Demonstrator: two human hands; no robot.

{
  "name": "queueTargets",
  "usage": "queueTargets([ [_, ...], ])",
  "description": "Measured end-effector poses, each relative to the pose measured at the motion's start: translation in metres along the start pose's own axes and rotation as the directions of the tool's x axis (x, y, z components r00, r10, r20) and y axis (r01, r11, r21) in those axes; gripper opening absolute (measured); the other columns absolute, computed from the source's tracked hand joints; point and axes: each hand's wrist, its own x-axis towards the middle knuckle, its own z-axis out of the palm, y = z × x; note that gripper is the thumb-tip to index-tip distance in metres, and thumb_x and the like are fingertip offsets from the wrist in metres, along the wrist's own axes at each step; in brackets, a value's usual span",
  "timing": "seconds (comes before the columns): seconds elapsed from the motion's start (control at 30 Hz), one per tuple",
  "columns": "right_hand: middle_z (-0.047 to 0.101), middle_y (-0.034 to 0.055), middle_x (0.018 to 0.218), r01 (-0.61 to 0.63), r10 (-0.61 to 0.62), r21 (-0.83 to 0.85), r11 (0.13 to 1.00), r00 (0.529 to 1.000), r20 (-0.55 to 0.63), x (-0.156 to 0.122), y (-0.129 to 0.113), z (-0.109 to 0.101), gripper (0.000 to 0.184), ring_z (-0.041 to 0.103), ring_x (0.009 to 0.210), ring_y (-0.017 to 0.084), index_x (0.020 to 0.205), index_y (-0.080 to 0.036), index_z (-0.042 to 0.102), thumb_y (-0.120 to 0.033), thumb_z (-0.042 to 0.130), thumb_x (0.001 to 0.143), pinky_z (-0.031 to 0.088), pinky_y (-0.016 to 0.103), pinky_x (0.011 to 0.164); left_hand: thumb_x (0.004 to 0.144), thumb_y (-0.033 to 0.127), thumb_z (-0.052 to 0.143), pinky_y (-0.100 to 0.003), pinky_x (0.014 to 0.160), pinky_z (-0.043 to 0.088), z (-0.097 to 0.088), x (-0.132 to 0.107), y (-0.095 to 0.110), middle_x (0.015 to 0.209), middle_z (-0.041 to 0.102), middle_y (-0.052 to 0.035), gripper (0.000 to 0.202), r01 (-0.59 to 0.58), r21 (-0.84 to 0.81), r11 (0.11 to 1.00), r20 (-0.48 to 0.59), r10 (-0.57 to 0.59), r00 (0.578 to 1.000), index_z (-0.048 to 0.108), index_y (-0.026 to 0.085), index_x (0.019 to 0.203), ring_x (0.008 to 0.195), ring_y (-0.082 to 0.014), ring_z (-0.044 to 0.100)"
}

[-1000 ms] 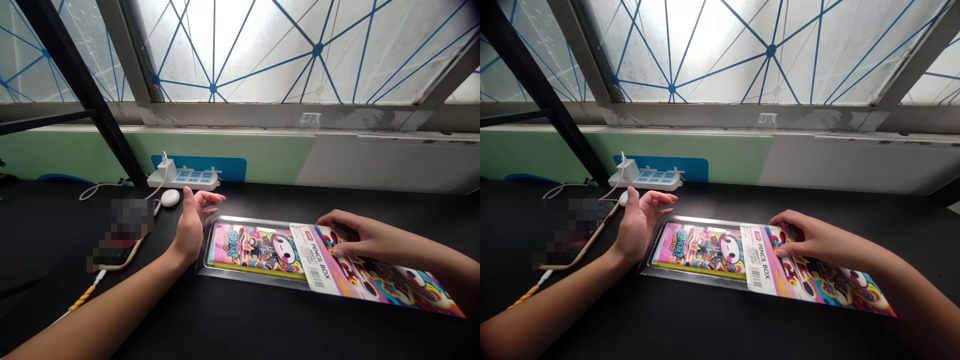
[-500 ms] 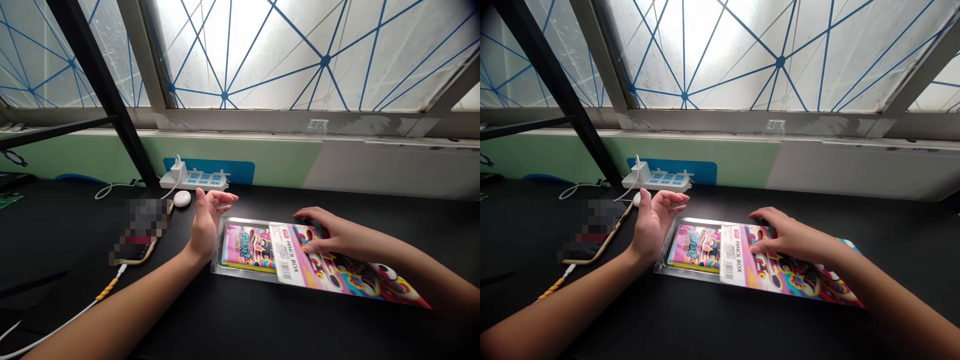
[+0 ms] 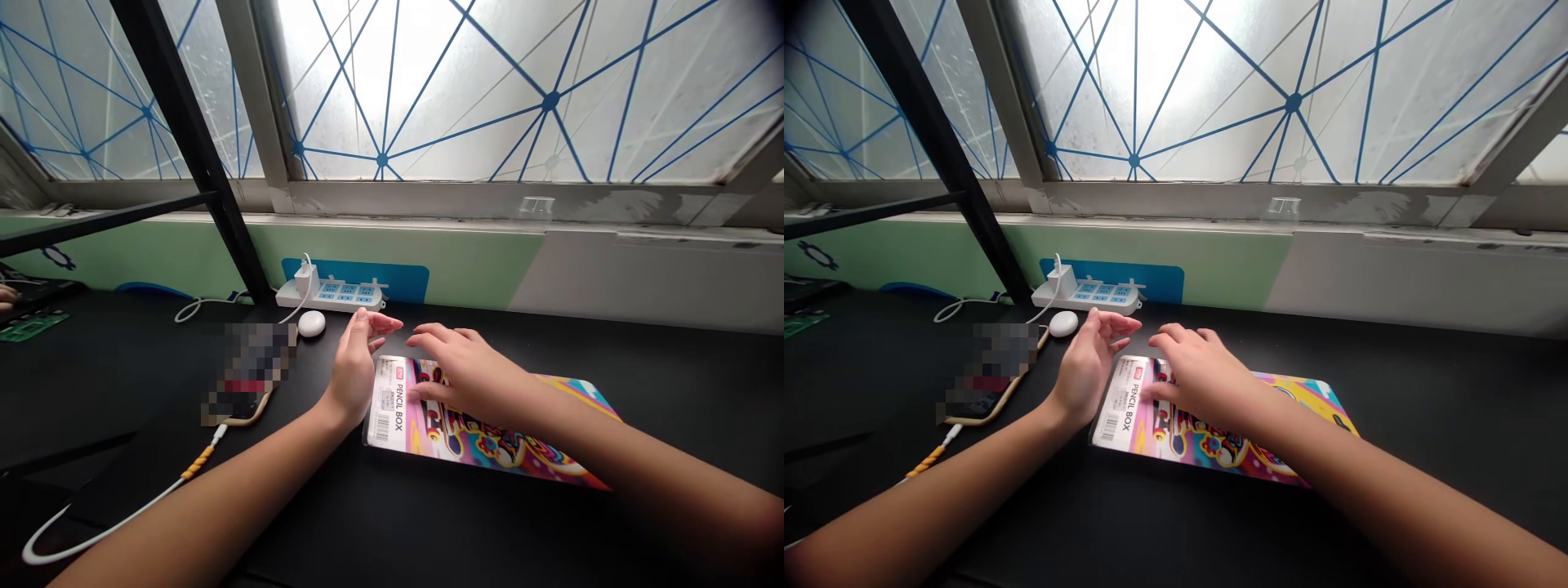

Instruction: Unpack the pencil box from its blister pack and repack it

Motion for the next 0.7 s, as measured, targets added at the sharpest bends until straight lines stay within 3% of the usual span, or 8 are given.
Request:
queueTargets([
  [0.07, 0.057, 0.0129, 0.147, -0.044, 0.043, -0.025, 0.999, 0.998, -0.049, -0.024, 0.024, -0.003, 0.058, 0.058, 0.126, 0.037, 0.133, -0.024, 0.060, -0.061, 0.063, 0.089, 0.042, 0.059, 0.108, 0.106, 0.046, 0.034, -0.038, 0.099, 0.042, -0.001, 0.001, -0.001, 0.107, 0.073, -0.0073, 0.040, 0.051, -0.002, 0.999, -0.023, -0.051, 0.998, 0.063, 0.022, 0.092, 0.113, -0.0242, 0.063],
  [0.17, 0.056, 0.0104, 0.149, -0.189, 0.194, 0.063, 0.980, 0.978, -0.080, -0.073, 0.085, -0.011, 0.061, 0.059, 0.127, 0.040, 0.133, -0.031, 0.062, -0.069, 0.062, 0.085, 0.048, 0.061, 0.104, 0.106, 0.049, 0.035, -0.037, 0.096, 0.044, -0.002, 0.003, -0.001, 0.106, 0.073, -0.0073, 0.040, 0.093, -0.037, 0.995, -0.049, -0.094, 0.994, 0.062, 0.022, 0.093, 0.111, -0.0241, 0.064],
  [0.27, 0.063, 0.0059, 0.143, -0.244, 0.304, 0.312, 0.918, 0.940, -0.158, -0.111, 0.146, -0.014, 0.056, 0.059, 0.131, 0.036, 0.135, -0.039, 0.059, -0.066, 0.062, 0.087, 0.053, 0.051, 0.104, 0.105, 0.052, 0.037, -0.037, 0.094, 0.045, -0.002, 0.004, -0.001, 0.104, 0.073, -0.0081, 0.042, 0.084, -0.065, 0.994, -0.044, -0.087, 0.995, 0.063, 0.022, 0.092, 0.110, -0.0246, 0.064],
  [0.33, 0.070, 0.0070, 0.132, -0.246, 0.402, 0.536, 0.807, 0.894, -0.195, -0.120, 0.166, -0.010, 0.054, 0.064, 0.125, 0.036, 0.126, -0.038, 0.064, -0.074, 0.057, 0.086, 0.059, 0.046, 0.097, 0.104, 0.056, 0.037, -0.036, 0.095, 0.045, -0.001, 0.002, -0.001, 0.103, 0.073, -0.0082, 0.044, 0.059, -0.069, 0.996, -0.022, -0.060, 0.998, 0.064, 0.022, 0.093, 0.110, -0.0248, 0.064],
  [0.4, 0.071, 0.0095, 0.129, -0.157, 0.473, 0.718, 0.678, 0.841, -0.263, -0.115, 0.166, 0.000, 0.062, 0.065, 0.123, 0.036, 0.119, -0.035, 0.066, -0.083, 0.046, 0.085, 0.057, 0.049, 0.100, 0.103, 0.059, 0.038, -0.037, 0.095, 0.045, 0.001, -0.001, -0.001, 0.103, 0.073, -0.0079, 0.046, 0.023, -0.060, 0.998, 0.010, -0.022, 1.000, 0.064, 0.022, 0.095, 0.110, -0.0249, 0.063],
  [0.47, 0.072, 0.0105, 0.125, -0.107, 0.485, 0.768, 0.632, 0.827, -0.284, -0.106, 0.153, 0.010, 0.069, 0.067, 0.119, 0.035, 0.115, -0.032, 0.067, -0.086, 0.036, 0.086, 0.056, 0.052, 0.100, 0.103, 0.061, 0.038, -0.036, 0.097, 0.044, 0.003, -0.004, -0.002, 0.104, 0.072, -0.0078, 0.047, -0.028, -0.033, 0.999, 0.039, 0.030, 0.999, 0.065, 0.022, 0.097, 0.110, -0.0244, 0.063],
  [0.6, 0.072, 0.0100, 0.117, -0.060, 0.568, 0.865, 0.498, 0.776, -0.273, -0.097, 0.134, 0.013, 0.062, 0.069, 0.114, 0.033, 0.109, -0.030, 0.070, -0.080, 0.040, 0.090, 0.053, 0.052, 0.104, 0.103, 0.061, 0.035, -0.036, 0.097, 0.044, 0.005, -0.005, -0.005, 0.102, 0.071, -0.0071, 0.049, -0.056, -0.055, 0.997, 0.007, 0.057, 0.998, 0.064, 0.022, 0.096, 0.107, -0.0235, 0.064],
  [0.7, 0.073, 0.0069, 0.103, -0.033, 0.619, 0.891, 0.452, 0.731, -0.287, -0.100, 0.134, 0.003, 0.055, 0.072, 0.100, 0.029, 0.100, -0.030, 0.071, -0.078, 0.045, 0.089, 0.056, 0.048, 0.097, 0.099, 0.045, 0.048, -0.037, 0.097, 0.045, 0.005, -0.003, -0.009, 0.102, 0.071, -0.0058, 0.027, 0.020, -0.006, 1.000, -0.034, -0.020, 0.999, 0.062, 0.022, 0.095, 0.109, -0.0238, 0.064],
])
